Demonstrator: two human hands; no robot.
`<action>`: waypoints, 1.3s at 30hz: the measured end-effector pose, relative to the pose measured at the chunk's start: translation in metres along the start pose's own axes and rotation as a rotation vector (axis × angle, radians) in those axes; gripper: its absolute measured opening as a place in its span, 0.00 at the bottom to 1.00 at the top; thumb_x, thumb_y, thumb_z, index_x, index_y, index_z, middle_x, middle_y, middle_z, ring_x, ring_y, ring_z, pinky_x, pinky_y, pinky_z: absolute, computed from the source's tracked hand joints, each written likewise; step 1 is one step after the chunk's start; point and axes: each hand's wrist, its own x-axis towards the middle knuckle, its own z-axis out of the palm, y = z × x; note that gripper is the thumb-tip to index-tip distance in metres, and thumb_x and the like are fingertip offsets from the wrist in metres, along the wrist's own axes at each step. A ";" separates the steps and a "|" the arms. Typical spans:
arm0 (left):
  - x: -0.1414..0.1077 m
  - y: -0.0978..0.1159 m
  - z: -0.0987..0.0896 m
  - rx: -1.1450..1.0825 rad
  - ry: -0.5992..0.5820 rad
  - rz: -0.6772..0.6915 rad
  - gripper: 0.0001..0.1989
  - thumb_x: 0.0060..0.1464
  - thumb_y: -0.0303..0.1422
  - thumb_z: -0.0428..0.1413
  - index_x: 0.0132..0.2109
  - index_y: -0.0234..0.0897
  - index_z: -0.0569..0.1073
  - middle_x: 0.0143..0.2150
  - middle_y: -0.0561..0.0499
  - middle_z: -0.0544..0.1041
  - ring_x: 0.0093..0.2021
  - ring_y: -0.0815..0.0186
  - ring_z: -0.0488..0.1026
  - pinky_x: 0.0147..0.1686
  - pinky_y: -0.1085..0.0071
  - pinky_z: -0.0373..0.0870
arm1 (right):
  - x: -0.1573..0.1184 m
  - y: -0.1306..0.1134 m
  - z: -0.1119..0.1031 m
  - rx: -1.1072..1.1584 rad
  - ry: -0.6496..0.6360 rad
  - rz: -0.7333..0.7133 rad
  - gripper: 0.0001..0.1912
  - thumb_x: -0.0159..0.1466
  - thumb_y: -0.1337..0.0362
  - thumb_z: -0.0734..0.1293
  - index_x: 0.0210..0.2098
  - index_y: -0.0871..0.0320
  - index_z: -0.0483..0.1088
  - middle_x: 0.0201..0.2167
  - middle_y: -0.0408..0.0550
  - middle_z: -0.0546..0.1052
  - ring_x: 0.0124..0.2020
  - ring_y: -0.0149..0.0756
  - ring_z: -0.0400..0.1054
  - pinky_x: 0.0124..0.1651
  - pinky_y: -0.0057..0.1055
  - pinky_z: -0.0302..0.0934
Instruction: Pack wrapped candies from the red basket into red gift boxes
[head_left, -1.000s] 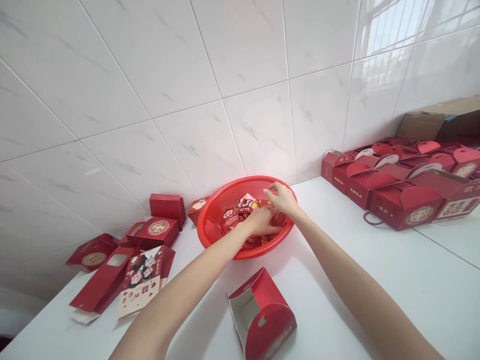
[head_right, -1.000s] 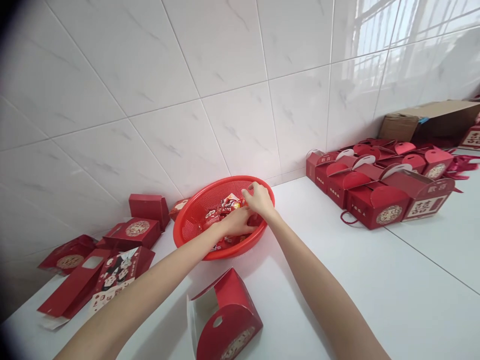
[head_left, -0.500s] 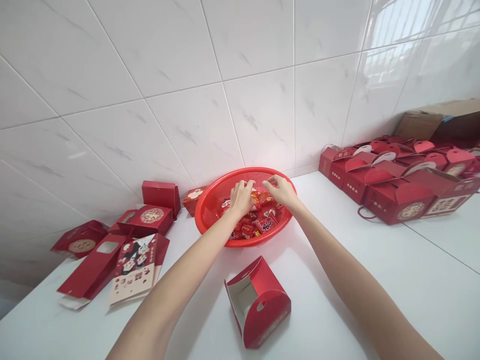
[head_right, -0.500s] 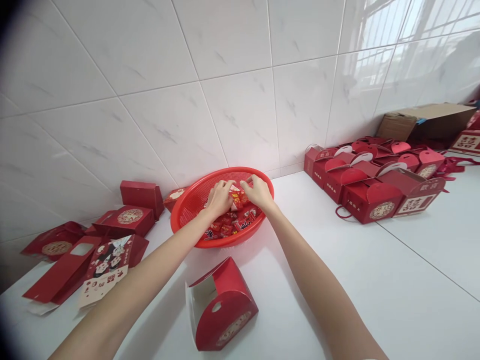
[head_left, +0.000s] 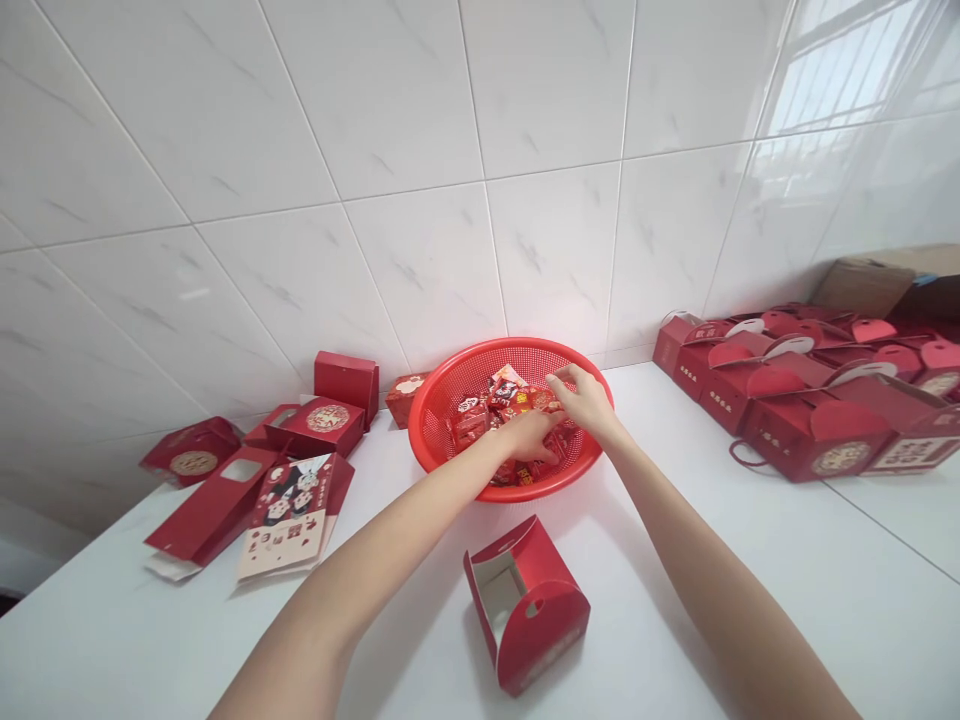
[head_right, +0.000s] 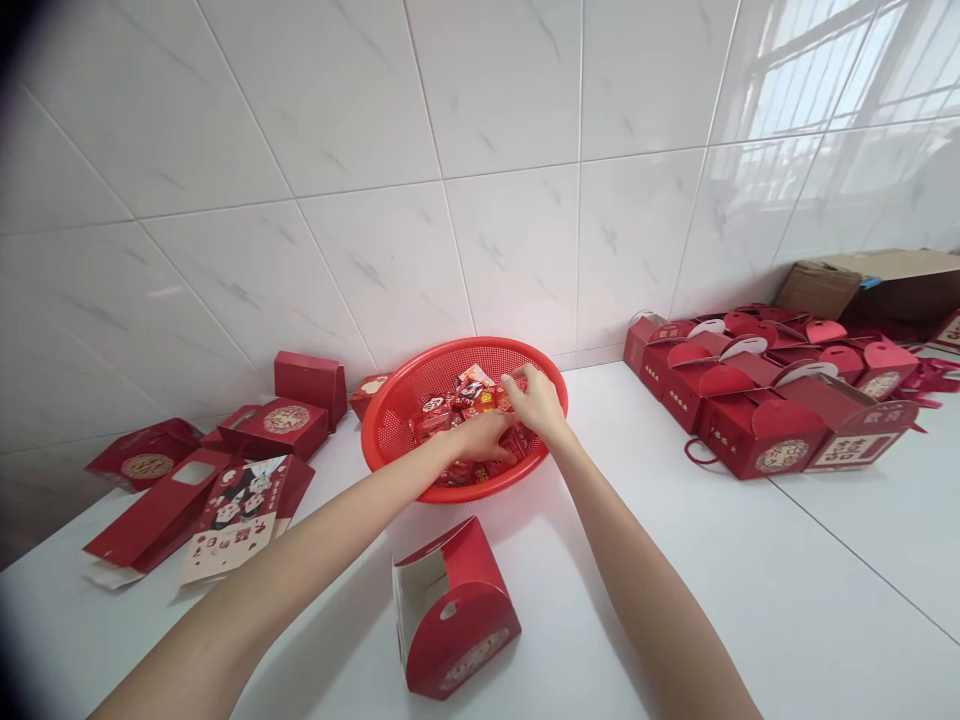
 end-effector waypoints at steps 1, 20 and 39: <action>0.000 0.000 0.000 -0.011 0.002 -0.020 0.31 0.44 0.30 0.66 0.57 0.38 0.72 0.45 0.44 0.80 0.47 0.49 0.76 0.45 0.62 0.70 | 0.000 0.000 0.000 0.004 0.003 -0.007 0.09 0.67 0.59 0.64 0.39 0.56 0.73 0.47 0.52 0.80 0.53 0.43 0.72 0.55 0.38 0.63; -0.012 -0.019 -0.031 -0.880 0.596 -0.002 0.27 0.49 0.48 0.65 0.48 0.31 0.74 0.47 0.41 0.80 0.46 0.56 0.77 0.45 0.62 0.72 | -0.003 -0.001 -0.003 0.411 -0.342 0.007 0.23 0.60 0.61 0.72 0.53 0.56 0.67 0.42 0.50 0.80 0.41 0.40 0.78 0.40 0.35 0.74; -0.018 -0.013 -0.018 -0.460 -0.190 -0.262 0.13 0.40 0.23 0.58 0.37 0.36 0.79 0.29 0.52 0.80 0.30 0.63 0.77 0.30 0.73 0.70 | 0.002 -0.005 -0.004 0.725 0.013 0.150 0.14 0.47 0.67 0.69 0.32 0.53 0.62 0.26 0.38 0.77 0.31 0.37 0.75 0.31 0.31 0.70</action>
